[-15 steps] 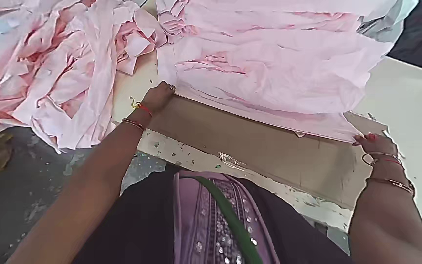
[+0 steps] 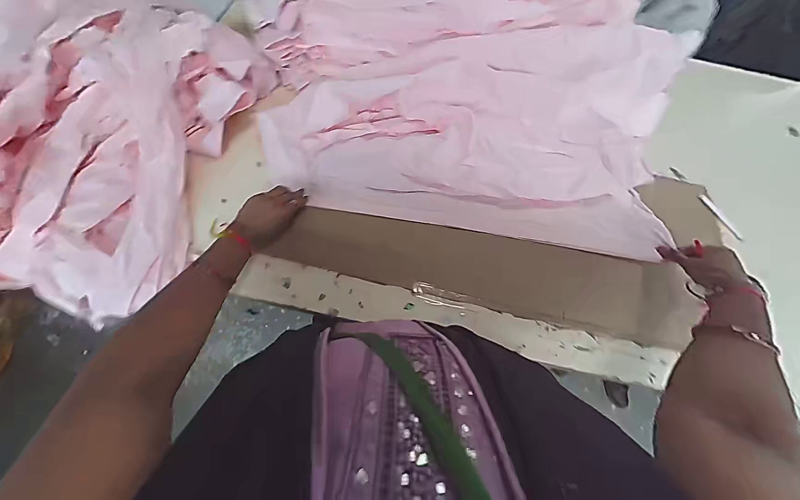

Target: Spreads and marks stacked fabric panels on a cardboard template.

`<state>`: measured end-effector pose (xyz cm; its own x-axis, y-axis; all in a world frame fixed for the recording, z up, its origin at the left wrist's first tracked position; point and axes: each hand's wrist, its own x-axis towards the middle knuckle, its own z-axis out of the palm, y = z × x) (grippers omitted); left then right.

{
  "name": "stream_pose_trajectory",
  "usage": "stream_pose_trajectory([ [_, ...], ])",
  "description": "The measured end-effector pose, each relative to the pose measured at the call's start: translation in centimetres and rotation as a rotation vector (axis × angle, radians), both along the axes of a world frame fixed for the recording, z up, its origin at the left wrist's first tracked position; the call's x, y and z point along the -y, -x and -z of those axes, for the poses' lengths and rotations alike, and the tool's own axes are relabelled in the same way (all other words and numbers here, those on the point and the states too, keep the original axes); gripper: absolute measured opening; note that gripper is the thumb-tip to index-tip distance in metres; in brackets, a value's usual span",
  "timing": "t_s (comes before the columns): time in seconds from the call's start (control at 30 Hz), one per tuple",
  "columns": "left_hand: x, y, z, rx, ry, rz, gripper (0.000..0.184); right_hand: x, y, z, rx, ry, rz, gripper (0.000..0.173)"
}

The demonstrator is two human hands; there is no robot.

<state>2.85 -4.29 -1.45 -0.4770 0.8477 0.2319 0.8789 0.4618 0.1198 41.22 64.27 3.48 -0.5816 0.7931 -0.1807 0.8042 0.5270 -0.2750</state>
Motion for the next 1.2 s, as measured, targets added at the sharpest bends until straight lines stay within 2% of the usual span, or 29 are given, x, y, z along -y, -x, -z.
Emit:
stream_pose_trajectory([
  [0.07,-0.4,-0.2,0.2,0.006,-0.022,-0.019,0.028,2.7,-1.6,-2.4,-0.117,0.01,0.06,0.046],
  [0.17,-1.0,-0.5,0.6,0.043,-0.066,-0.102,0.032,3.0,-2.1,-4.8,-0.085,0.131,0.146,0.042],
  [0.3,-1.5,-1.4,0.3,0.081,-0.036,-0.272,0.039,1.2,-2.4,-2.0,-0.005,0.247,0.149,0.05],
  [0.43,-1.1,-1.0,1.1,0.071,-0.012,-0.256,0.038,0.5,-3.4,0.5,0.052,0.235,0.107,0.05],
  [0.6,-1.9,-1.9,1.3,0.053,-0.031,-0.332,0.04,1.2,-3.8,0.5,-0.023,0.235,0.125,0.047],
  [0.7,-2.9,-2.8,0.7,0.065,0.05,-0.439,0.047,1.0,-3.6,1.0,-0.048,0.203,0.133,0.048],
  [0.8,-4.3,-3.1,0.2,0.071,0.141,-0.482,0.043,0.8,-2.8,1.3,-0.062,0.178,0.131,0.05],
  [1.03,-10.0,0.6,-1.6,0.138,0.228,-0.607,0.036,-0.9,0.5,1.6,-0.107,0.142,0.085,0.05],
  [1.17,-10.3,0.1,-1.5,0.219,0.159,-0.773,0.049,-1.8,-0.2,1.5,-0.039,0.161,0.019,0.048],
  [1.2,-9.9,0.2,-1.1,0.216,0.18,-0.768,0.047,-1.7,-0.5,1.7,-0.053,0.154,0.001,0.047],
])
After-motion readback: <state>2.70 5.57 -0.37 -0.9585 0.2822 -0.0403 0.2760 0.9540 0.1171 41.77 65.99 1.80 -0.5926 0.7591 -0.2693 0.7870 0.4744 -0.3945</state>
